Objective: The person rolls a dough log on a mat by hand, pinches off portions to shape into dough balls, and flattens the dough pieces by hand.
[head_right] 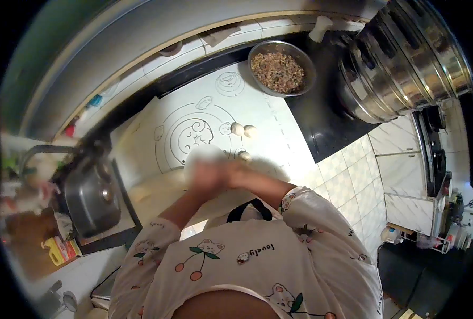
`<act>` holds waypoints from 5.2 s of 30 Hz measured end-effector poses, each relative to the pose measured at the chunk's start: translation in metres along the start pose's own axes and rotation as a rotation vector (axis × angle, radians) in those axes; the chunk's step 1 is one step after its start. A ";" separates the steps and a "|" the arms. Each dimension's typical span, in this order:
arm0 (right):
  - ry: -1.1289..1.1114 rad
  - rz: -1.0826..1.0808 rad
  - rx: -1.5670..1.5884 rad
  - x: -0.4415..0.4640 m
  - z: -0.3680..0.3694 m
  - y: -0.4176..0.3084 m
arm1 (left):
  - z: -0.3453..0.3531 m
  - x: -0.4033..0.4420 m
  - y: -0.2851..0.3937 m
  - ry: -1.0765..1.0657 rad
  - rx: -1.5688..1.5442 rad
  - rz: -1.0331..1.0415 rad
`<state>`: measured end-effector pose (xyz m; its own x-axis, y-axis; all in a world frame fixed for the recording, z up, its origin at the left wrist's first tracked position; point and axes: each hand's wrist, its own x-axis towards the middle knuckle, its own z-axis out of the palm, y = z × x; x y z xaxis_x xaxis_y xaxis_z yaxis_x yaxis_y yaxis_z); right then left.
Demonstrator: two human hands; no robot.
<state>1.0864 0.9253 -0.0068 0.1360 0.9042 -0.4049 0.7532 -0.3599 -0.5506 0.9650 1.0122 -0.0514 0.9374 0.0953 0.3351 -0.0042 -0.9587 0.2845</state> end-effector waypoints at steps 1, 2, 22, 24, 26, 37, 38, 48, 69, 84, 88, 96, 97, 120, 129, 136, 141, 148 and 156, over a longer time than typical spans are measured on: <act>0.000 0.007 0.004 0.000 0.001 0.000 | -0.011 0.002 0.003 0.002 -0.043 0.004; 0.000 0.014 0.003 -0.001 0.002 -0.001 | -0.017 0.003 0.005 0.004 -0.085 0.006; 0.279 -0.163 0.732 -0.071 -0.008 0.003 | -0.004 0.007 0.009 0.092 0.221 -0.111; 0.357 -0.235 0.872 -0.089 -0.025 -0.016 | 0.011 0.004 -0.003 0.225 0.075 -0.154; 0.334 0.011 0.929 -0.094 -0.048 -0.024 | -0.028 0.022 0.007 -0.116 -0.084 -0.344; 0.809 -0.388 0.631 -0.054 -0.031 -0.096 | -0.097 0.063 0.052 0.258 -1.811 -0.711; 0.790 -0.391 0.590 -0.055 -0.042 -0.102 | -0.098 0.060 0.061 0.307 -1.873 -0.647; 0.759 -0.450 0.442 -0.059 -0.052 -0.154 | -0.134 0.039 0.037 0.297 -2.130 -0.688; 0.807 -0.337 0.147 -0.031 -0.060 -0.146 | -0.161 0.031 0.035 0.303 -2.155 -0.614; 0.859 0.279 1.122 -0.038 0.000 0.067 | -0.079 -0.021 0.005 -0.244 0.175 -0.455; 0.958 -0.069 0.049 -0.052 -0.032 0.025 | -0.073 -0.023 -0.011 -0.385 0.012 -0.526; 0.154 -0.198 -0.127 0.018 0.007 0.002 | -0.049 0.011 0.008 -0.369 0.166 -0.457; 0.125 -0.190 -0.119 0.020 0.005 0.003 | -0.042 0.011 0.005 -0.318 0.246 -0.433; -0.269 -0.172 0.013 0.023 -0.023 0.001 | -0.047 0.001 0.002 -0.256 0.150 -0.298; -0.169 -0.156 0.004 0.001 -0.043 -0.006 | -0.046 0.030 -0.018 -0.354 0.096 -0.342; -0.130 0.050 0.720 -0.063 -0.097 -0.044 | -0.035 0.036 -0.047 -0.176 0.173 -0.397; 0.226 0.087 0.966 -0.070 -0.074 0.008 | -0.110 0.035 -0.024 -0.249 -0.218 -0.433; 0.281 0.246 1.370 -0.089 -0.029 0.024 | -0.099 -0.108 -0.070 -0.234 0.223 -0.738; -0.031 0.149 0.952 -0.021 -0.010 -0.022 | -0.087 -0.081 -0.108 -0.197 0.233 -0.781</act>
<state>1.0733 0.9169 0.0209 0.1607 0.8325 -0.5302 -0.1101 -0.5187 -0.8478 0.8595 1.1316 -0.0311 0.6846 0.7272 -0.0506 0.7235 -0.6692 0.1695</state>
